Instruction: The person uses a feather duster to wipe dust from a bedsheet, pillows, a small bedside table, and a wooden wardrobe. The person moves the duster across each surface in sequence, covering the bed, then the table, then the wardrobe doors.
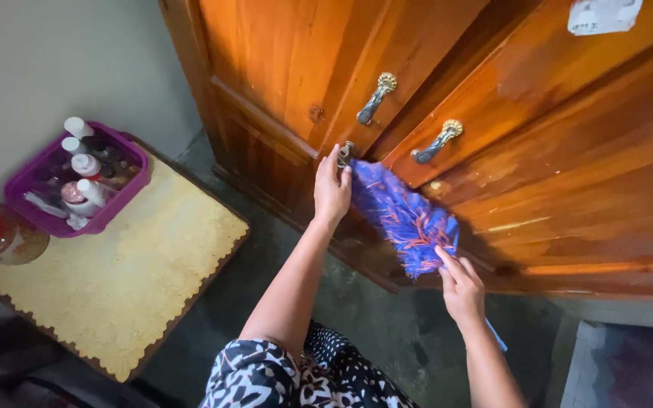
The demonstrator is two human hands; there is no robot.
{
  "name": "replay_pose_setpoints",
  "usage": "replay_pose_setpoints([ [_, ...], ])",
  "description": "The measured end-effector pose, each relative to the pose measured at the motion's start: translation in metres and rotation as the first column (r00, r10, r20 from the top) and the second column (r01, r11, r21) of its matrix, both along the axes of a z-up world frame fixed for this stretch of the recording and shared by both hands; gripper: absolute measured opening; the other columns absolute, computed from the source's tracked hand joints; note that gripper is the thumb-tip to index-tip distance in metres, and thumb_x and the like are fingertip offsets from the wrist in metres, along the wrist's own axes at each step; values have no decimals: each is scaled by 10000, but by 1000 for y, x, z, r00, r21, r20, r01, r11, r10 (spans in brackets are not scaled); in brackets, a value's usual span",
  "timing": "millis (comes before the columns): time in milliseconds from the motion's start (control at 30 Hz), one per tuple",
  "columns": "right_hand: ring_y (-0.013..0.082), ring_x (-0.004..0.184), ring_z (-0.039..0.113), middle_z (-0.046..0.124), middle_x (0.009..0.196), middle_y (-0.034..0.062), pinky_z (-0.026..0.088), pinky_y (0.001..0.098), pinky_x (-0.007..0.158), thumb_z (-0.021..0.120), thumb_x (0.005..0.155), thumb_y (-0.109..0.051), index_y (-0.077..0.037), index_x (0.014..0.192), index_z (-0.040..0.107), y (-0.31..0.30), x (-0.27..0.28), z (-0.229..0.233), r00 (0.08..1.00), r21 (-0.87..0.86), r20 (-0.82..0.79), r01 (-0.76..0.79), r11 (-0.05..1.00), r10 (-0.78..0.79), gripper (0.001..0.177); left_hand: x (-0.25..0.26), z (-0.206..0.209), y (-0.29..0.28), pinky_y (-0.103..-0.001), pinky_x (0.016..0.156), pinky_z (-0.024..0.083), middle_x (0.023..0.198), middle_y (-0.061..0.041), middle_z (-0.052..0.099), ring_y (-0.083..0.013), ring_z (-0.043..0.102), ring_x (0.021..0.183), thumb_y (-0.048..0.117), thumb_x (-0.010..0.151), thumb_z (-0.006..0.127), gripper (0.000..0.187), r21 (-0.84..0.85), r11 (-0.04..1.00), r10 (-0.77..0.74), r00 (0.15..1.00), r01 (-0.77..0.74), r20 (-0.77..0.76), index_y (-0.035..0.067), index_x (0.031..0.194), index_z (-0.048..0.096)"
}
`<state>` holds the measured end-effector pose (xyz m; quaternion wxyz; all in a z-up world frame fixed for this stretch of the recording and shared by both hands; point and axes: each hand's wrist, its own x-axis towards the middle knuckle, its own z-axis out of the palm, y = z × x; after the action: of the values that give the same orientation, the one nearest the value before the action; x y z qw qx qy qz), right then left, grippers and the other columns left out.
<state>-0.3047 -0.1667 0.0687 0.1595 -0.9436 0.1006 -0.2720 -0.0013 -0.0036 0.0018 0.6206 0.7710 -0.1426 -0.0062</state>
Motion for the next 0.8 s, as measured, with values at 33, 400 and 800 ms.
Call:
replay_pose_setpoints([
  [33,279,869,715,697,964,48,585,392,764,702,898,-63,-288,1337,738,-4,1,2,1000,0,4,-6,1000,6,495,4,-1,0,-596,1180,353,1408,-213,585,-453,443,1414,216,1003,600,580,0,1000,6,1000,-6,4,216,1559,434],
  [400,314,945,706,689,1060,88,564,423,836,702,896,-35,-239,1361,724,-29,-40,12,999,-6,34,2,1000,-2,508,-27,-5,-16,-542,1231,283,1602,-322,295,-476,317,1476,104,922,634,779,-62,991,118,993,-119,-7,65,1612,275],
  [800,340,1055,694,699,1147,144,557,429,901,682,935,-29,-180,1363,716,-71,-83,-12,989,19,52,137,990,-138,455,-74,13,-49,-546,1106,457,1613,-276,294,-405,531,1352,188,939,637,924,-52,999,4,972,-16,-236,153,1658,58],
])
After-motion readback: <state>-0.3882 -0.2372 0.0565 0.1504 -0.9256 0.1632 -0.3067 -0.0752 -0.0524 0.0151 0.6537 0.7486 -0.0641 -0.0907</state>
